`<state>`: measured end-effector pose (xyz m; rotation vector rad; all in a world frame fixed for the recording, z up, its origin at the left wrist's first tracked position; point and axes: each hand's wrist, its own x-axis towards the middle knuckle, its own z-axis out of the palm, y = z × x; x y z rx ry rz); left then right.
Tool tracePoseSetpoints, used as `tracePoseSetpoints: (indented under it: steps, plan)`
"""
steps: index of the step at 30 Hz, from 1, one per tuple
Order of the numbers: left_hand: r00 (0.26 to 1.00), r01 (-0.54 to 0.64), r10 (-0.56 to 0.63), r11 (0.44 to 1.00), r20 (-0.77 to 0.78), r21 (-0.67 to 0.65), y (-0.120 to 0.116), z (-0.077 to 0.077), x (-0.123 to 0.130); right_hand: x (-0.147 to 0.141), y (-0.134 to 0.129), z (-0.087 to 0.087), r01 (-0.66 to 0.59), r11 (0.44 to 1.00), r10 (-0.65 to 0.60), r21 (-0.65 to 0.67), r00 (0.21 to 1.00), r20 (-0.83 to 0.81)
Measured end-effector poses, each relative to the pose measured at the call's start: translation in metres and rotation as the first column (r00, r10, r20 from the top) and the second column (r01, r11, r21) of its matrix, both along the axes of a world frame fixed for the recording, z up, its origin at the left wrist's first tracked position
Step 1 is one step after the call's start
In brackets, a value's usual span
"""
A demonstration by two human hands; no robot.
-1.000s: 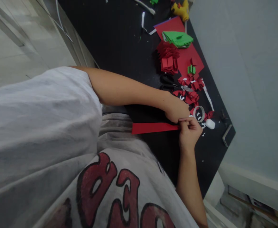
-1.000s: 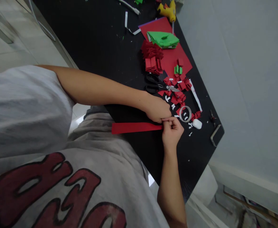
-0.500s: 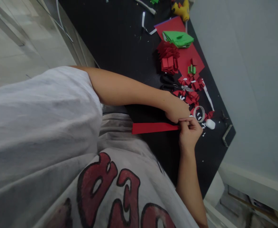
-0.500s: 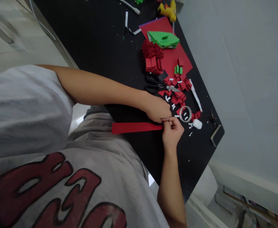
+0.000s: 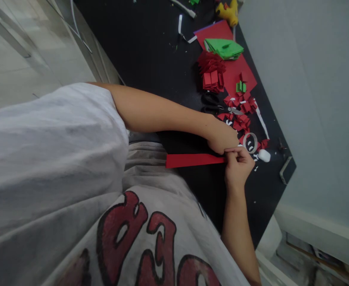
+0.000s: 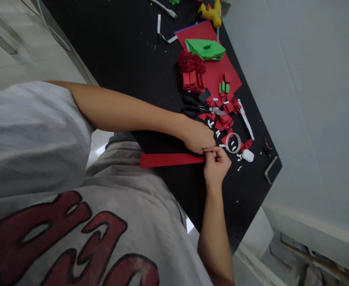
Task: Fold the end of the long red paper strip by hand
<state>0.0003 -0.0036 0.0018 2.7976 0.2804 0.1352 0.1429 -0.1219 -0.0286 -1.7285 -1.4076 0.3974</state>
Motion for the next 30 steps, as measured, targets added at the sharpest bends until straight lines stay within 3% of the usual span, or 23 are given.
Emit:
tracePoseSetpoints:
  steps: [7,14,30]
  plan:
    - [0.999,0.018,-0.017,0.999,-0.027,0.039,0.0003,0.0005,-0.0004,-0.0001,0.0001,0.0007,0.003,1.0,-0.003,-0.004,1.0,-0.013]
    - [0.999,-0.013,0.015,0.999,0.046,-0.048,0.001,-0.0027,0.0016,-0.0014,-0.0001,0.0014,0.007,1.0,-0.007,0.0,1.0,-0.029]
    - [0.999,-0.009,0.011,0.998,0.034,-0.06,0.0013,-0.0036,0.003,0.0002,0.0004,0.0003,-0.008,1.0,0.009,0.013,1.0,-0.029]
